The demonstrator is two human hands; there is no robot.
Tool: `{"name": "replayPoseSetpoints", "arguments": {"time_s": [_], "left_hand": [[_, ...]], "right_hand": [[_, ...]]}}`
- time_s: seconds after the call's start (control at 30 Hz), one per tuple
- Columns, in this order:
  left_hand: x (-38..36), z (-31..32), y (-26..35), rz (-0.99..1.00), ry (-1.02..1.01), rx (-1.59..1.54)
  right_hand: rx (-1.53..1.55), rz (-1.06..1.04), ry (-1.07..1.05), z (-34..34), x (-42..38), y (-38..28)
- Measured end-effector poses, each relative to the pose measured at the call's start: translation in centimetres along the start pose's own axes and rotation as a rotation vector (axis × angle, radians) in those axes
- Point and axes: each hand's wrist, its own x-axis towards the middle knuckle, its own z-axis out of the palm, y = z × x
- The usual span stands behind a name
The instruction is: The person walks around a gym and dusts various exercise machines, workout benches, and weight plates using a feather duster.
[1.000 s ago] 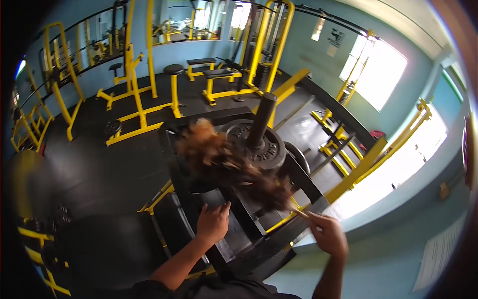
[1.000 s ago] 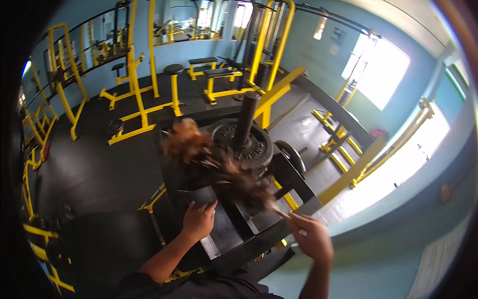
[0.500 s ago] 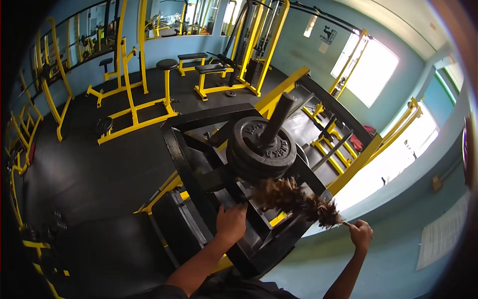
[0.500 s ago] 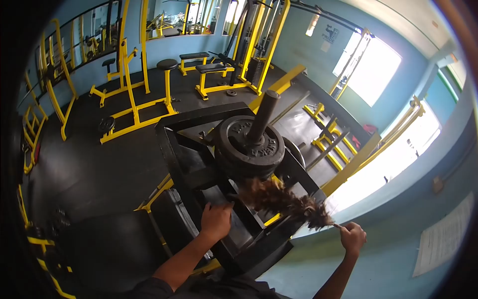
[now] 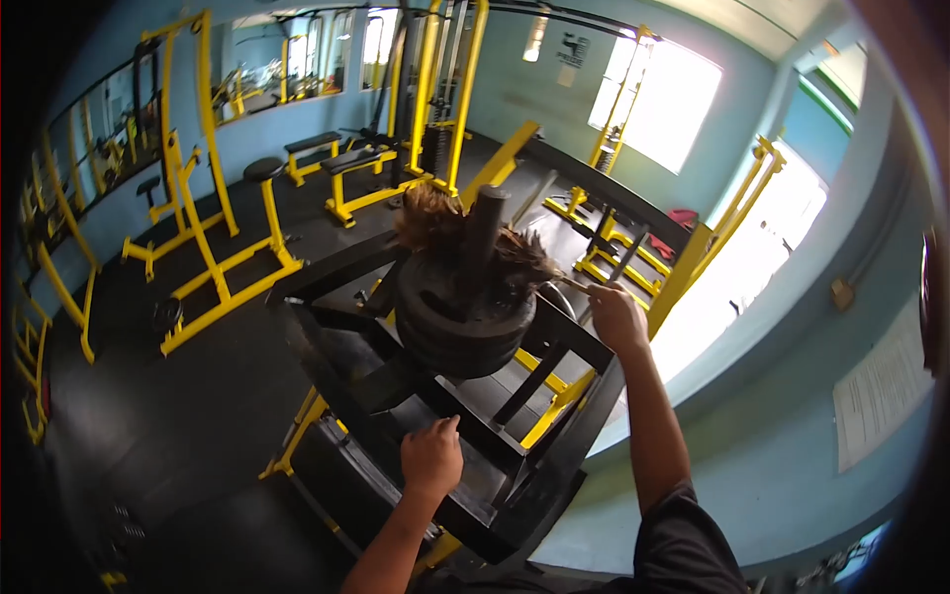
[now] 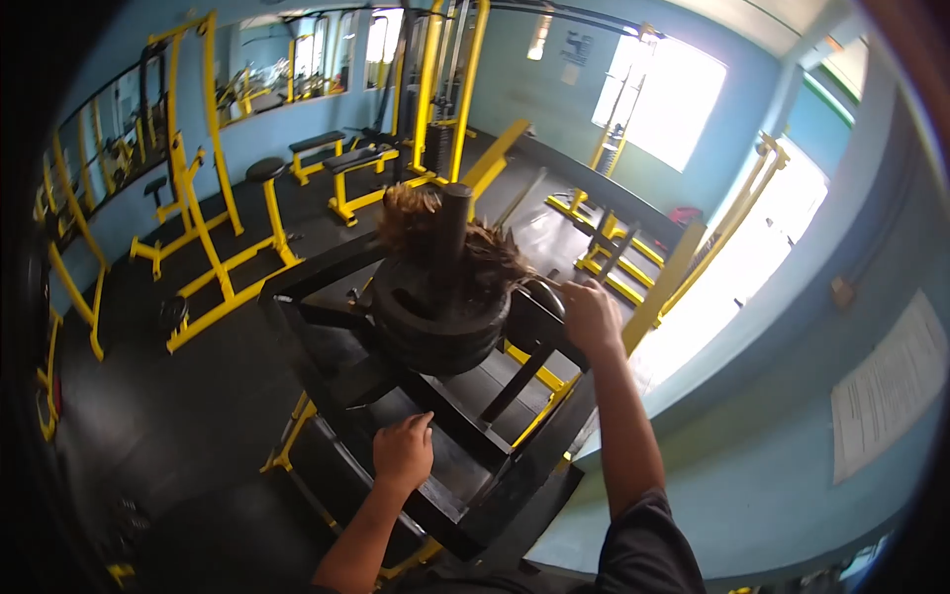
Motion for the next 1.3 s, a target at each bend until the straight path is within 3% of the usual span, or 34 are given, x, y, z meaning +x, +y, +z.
{"name": "replayPoseSetpoints", "arguments": {"time_s": [0.1, 0.23, 0.33, 0.4, 0.47, 0.57, 0.6, 0.63, 0.67, 0.7, 0.77, 0.87, 0.93, 1.0, 1.03, 1.1, 1.17, 1.3], "left_hand": [[0.1, -0.1, -0.1, -0.024, -0.021, -0.029], [0.2, 0.0, 0.1, -0.049, -0.087, 0.025], [0.3, -0.2, 0.0, -0.059, -0.133, 0.058], [0.3, 1.0, -1.6, 0.023, -0.093, 0.122], [0.3, 1.3, -2.3, 0.057, -0.08, 0.02], [0.5, 1.9, -2.7, 0.086, -0.137, 0.019], [0.1, 1.3, -2.2, 0.315, -0.158, 0.089], [-1.0, 0.9, -2.0, 0.529, -0.164, 0.161], [-2.8, 1.8, -1.4, 0.515, -0.161, 0.168], [-5.6, 1.4, 2.1, 0.43, -0.144, -0.143], [-11.2, 3.2, 2.8, 0.344, -0.032, -0.364], [-21.5, 2.1, 4.9, 0.485, 0.045, -0.036], [-27.7, 0.4, 5.4, 0.252, -0.261, -0.197], [-34.4, -2.2, 6.0, -0.044, -0.397, -0.514], [-37.6, -3.4, 4.5, -0.104, -0.341, -0.507], [-45.4, -3.6, 0.5, -0.228, -0.51, -0.458], [-54.7, -2.1, -5.7, -0.398, -0.45, -0.51], [-69.1, -5.5, -10.6, -0.807, -0.374, -0.299]], "right_hand": [[-0.164, 0.192, 0.016, 0.2, -6.1, -1.0], [0.202, 0.566, -0.116, 0.4, -21.3, -0.8], [0.278, 0.65, -0.164, -1.7, -32.7, -2.0], [0.302, 0.76, -0.155, -3.4, -39.0, -2.9], [0.511, 0.738, -0.1, -4.8, -45.3, -4.5], [0.536, 0.797, -0.125, -6.0, -53.4, -6.0], [0.53, 0.822, -0.119, -6.4, -55.6, -6.5], [0.545, 0.833, -0.123, -6.6, -57.5, -7.0], [0.567, 0.828, -0.137, -6.8, -59.2, -7.2], [0.581, 0.824, -0.123, -7.1, -60.8, -7.4], [0.645, 0.827, -0.145, -7.8, -64.2, -7.4], [0.75, 0.913, -0.232, -9.1, -68.6, -7.2], [0.749, 0.856, -0.233, -8.9, -71.7, -7.1], [0.732, 0.807, -0.313, -9.1, -73.9, -7.2], [0.686, 0.802, -0.337, -9.0, -74.6, -7.3], [0.783, 0.705, -0.382, -6.9, -76.4, -7.9], [0.863, 0.609, -0.476, -5.5, -78.1, -8.0], [0.827, 0.401, -0.676, -2.7, -79.1, -11.2]]}}
